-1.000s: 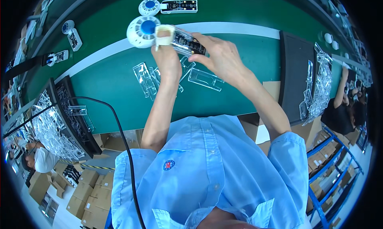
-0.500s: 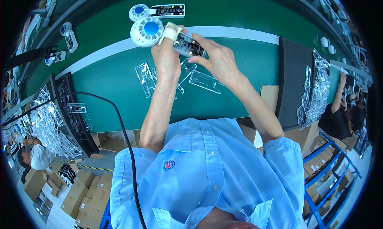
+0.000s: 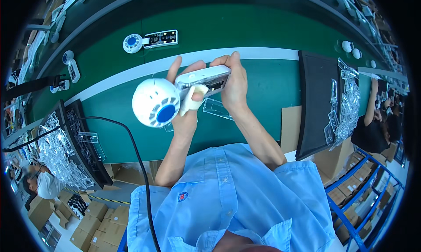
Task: The recorder is assembling electronic components and packaging them into plastic bags and a shipping box.
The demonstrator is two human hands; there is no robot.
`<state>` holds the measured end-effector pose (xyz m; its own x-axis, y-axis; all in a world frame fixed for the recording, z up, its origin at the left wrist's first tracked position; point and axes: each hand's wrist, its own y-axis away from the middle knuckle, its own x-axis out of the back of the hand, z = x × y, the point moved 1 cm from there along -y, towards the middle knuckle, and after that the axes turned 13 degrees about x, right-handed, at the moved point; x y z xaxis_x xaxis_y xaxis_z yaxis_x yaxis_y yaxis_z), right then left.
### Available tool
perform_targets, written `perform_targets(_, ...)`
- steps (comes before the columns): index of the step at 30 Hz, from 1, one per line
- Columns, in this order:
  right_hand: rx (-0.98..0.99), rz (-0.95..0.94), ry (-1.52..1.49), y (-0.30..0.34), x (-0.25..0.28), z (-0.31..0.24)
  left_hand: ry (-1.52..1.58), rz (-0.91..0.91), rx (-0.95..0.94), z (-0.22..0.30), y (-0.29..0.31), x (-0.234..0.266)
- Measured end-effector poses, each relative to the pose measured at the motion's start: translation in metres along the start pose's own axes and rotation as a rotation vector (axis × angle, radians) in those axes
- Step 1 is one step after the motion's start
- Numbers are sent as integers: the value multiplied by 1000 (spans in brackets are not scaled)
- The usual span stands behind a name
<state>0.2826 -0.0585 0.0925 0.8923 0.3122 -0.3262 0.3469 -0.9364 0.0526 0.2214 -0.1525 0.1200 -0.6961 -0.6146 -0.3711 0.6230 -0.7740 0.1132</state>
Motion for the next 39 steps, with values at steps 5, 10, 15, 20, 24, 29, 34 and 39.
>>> perform_targets(5,-206,-140,-470,-7,4,-1,-572,25,-325,2,6,-1)
perform_targets(10,24,-223,-302,-12,9,2,-437,0,-265,-2,21,-13)
perform_targets(15,208,-235,-82,-12,-5,2,-254,235,-212,-9,23,-7)
perform_targets(20,-59,-351,310,-16,-28,39,80,483,180,-18,-14,57)
perform_targets(24,-115,-612,307,0,-42,34,92,268,201,-4,-22,110)
perform_targets(29,-152,-808,354,9,-71,33,245,212,266,10,-32,153)
perform_targets(34,-88,-798,384,29,-105,30,203,143,284,28,-39,186)
perform_targets(39,-108,-708,498,13,-123,62,222,163,472,13,-77,211)
